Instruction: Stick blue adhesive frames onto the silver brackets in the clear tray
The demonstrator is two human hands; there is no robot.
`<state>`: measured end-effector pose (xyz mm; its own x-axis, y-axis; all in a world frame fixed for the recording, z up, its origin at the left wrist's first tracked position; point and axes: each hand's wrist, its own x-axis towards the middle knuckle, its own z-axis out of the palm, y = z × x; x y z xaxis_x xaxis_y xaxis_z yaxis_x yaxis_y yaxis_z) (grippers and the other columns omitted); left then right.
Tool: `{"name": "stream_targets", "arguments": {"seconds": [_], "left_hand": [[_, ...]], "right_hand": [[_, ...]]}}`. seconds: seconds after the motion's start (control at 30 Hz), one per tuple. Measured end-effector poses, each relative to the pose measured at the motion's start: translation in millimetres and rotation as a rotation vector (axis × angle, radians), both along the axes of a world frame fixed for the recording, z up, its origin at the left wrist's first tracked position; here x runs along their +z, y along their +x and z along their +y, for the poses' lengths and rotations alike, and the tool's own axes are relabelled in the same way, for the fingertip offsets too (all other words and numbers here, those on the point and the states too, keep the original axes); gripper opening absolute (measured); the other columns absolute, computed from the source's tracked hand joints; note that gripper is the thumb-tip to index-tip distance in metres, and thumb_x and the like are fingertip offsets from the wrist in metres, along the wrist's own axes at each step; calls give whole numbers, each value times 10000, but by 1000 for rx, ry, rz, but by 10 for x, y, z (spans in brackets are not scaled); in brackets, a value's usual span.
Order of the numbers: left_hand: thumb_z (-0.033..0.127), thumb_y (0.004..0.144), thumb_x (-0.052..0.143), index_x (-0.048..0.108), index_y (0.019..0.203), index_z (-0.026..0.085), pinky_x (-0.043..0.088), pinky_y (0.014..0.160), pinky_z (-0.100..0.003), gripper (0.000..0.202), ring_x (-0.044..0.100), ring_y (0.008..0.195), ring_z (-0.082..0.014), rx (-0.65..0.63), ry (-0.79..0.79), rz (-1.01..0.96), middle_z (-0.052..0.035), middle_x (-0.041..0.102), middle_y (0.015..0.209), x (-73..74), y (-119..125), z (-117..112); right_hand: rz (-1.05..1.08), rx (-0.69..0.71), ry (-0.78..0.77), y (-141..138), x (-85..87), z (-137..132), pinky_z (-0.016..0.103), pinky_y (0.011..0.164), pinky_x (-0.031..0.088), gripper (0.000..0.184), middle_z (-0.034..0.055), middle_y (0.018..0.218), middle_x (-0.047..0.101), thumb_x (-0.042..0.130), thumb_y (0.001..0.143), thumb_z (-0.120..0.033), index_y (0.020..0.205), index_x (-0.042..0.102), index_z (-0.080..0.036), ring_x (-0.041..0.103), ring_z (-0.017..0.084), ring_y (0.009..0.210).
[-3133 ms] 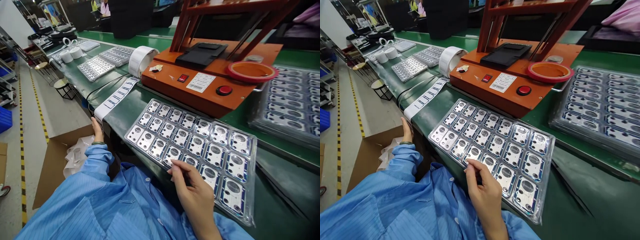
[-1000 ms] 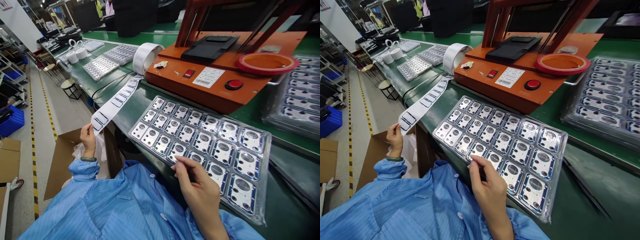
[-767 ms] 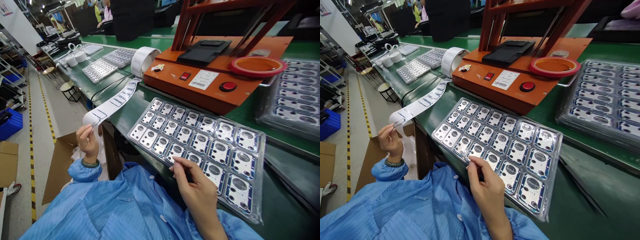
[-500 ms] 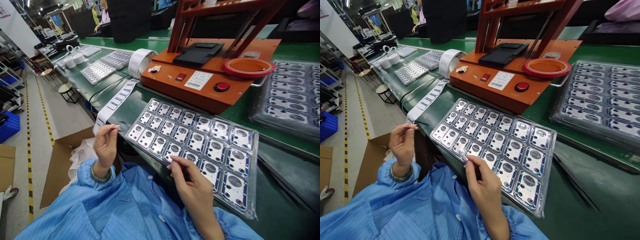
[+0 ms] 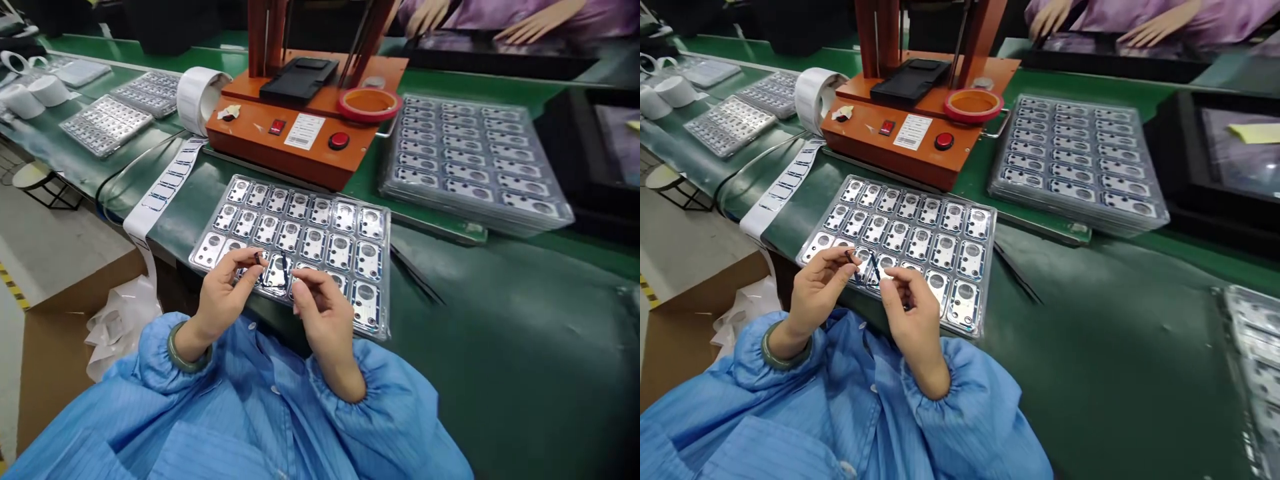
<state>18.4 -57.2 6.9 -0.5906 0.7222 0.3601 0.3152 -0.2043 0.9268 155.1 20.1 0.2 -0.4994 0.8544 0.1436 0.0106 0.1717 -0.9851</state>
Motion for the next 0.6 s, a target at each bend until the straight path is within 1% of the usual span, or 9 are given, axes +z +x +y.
{"name": "stream_targets", "arguments": {"seconds": [0.1,0.17,0.27,0.33,0.4,0.47,0.5,0.53,0.6], "left_hand": [[188,858,623,646,1093,235,539,864,-260,240,666,881,-131,-18,-23,28,-33,699,937,-25,3,-20],[182,863,612,643,1104,238,536,864,-266,250,661,891,-139,-31,-33,65,-37,695,947,-33,-8,-33],[159,878,577,623,1151,236,537,856,-283,288,654,896,-147,-62,-38,221,-45,690,960,-6,-60,-54],[144,874,571,589,1215,236,521,901,-319,354,638,953,-161,-20,-35,389,-59,673,1041,27,-123,-69],[155,869,578,519,1308,240,497,951,-367,452,610,1039,-185,81,-21,501,-87,618,1190,50,-195,-91],[195,883,567,444,1375,251,491,956,-385,511,594,1078,-199,145,-7,471,-105,560,1286,50,-255,-119],[219,897,550,444,1374,255,500,936,-376,491,602,1057,-196,139,-15,415,-104,565,1277,44,-276,-135],[241,909,532,477,1345,256,510,906,-359,440,615,1014,-187,112,-37,354,-96,588,1235,35,-290,-151],[277,918,521,582,1222,248,518,837,-323,312,625,903,-166,51,-102,263,-73,630,1101,20,-298,-177]], "right_hand": [[-18,6,17,-6,5,-5,250,555,457,193,1,735,574,580,866,-369,942,636,-201,534,119,600],[-47,13,39,-11,3,-11,245,565,447,151,0,723,575,586,866,-340,872,636,-198,531,116,604],[-85,15,59,-12,3,-20,238,565,433,155,-7,687,573,584,868,-312,776,618,-191,516,110,588],[-79,-4,56,-11,9,-25,235,556,429,158,-12,664,564,580,863,-307,764,616,-191,506,109,574],[-53,-26,49,-13,19,-30,232,548,426,151,-16,650,556,579,857,-300,759,616,-192,500,107,568],[-36,-38,46,-20,36,-37,232,547,425,149,-16,649,552,583,854,-296,753,617,-193,495,105,567],[-34,-41,42,-26,48,-41,233,546,426,153,-15,649,551,584,852,-299,747,618,-193,492,105,566],[-36,-44,34,-34,60,-45,235,541,426,160,-14,646,551,584,852,-305,742,620,-193,489,105,562],[-39,-49,8,-54,88,-53,238,526,424,176,-12,640,554,590,848,-327,740,628,-193,486,106,549]]}}
